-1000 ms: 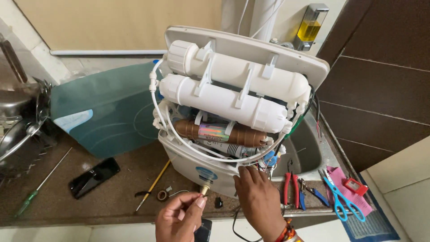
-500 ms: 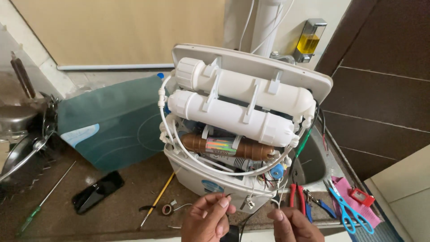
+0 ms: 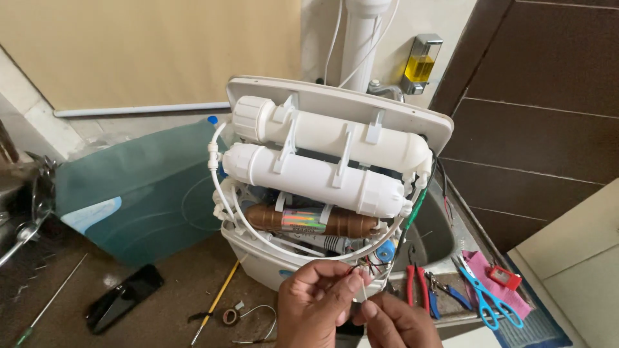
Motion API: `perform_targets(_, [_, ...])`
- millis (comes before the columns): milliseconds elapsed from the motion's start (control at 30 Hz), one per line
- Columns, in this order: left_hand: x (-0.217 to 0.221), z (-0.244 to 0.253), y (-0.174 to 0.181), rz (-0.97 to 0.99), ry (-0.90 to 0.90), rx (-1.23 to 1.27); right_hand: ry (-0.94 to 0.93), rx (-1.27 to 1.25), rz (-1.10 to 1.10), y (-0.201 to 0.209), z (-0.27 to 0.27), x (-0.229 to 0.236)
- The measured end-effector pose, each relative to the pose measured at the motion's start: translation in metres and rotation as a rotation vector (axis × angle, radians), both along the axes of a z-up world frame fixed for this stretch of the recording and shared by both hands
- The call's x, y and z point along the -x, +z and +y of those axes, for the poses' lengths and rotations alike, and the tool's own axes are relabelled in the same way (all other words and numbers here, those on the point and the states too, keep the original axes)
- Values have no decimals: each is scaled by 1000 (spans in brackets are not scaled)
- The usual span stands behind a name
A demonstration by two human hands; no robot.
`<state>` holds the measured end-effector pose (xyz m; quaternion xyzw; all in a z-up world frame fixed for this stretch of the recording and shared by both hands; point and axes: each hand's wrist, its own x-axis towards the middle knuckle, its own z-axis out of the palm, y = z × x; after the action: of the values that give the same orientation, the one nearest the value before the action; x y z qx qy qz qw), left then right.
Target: The person repairs the wiring of a countertop reverse-osmosis water purifier with its cover open. They strip and twist wire ends by hand, wind black electrical tape around a connection, and use pliers and scissors to cut and trim wires while working over the sink.
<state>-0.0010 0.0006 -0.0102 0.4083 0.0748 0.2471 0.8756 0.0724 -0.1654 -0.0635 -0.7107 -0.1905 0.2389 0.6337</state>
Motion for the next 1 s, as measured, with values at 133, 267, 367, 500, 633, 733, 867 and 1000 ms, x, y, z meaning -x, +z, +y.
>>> perform_targets(133, [7,5,-17,75,-23,-13,122,52,-327,7,-11,0])
perform_targets(267, [16,6,-37,67,8,53,-272,49,-630,61,-21,-12])
perform_targets(367, [21,5,-44,52,28,48,-254,148,-822,100,-14,-24])
perform_targets(500, [23,10,-43,40,-15,118,-186,242,-758,119,0,-19])
perform_targets(633, [19,9,-52,48,14,50,47,3,-742,81,-1,6])
perform_targets(733, [17,6,-56,19,48,-19,151,-179,-755,65,18,21])
perform_targets(867, [19,6,-38,51,16,83,-41,-115,-701,30,22,19])
perform_targets(1000, [18,9,-35,38,-2,80,-198,-230,-746,50,35,28])
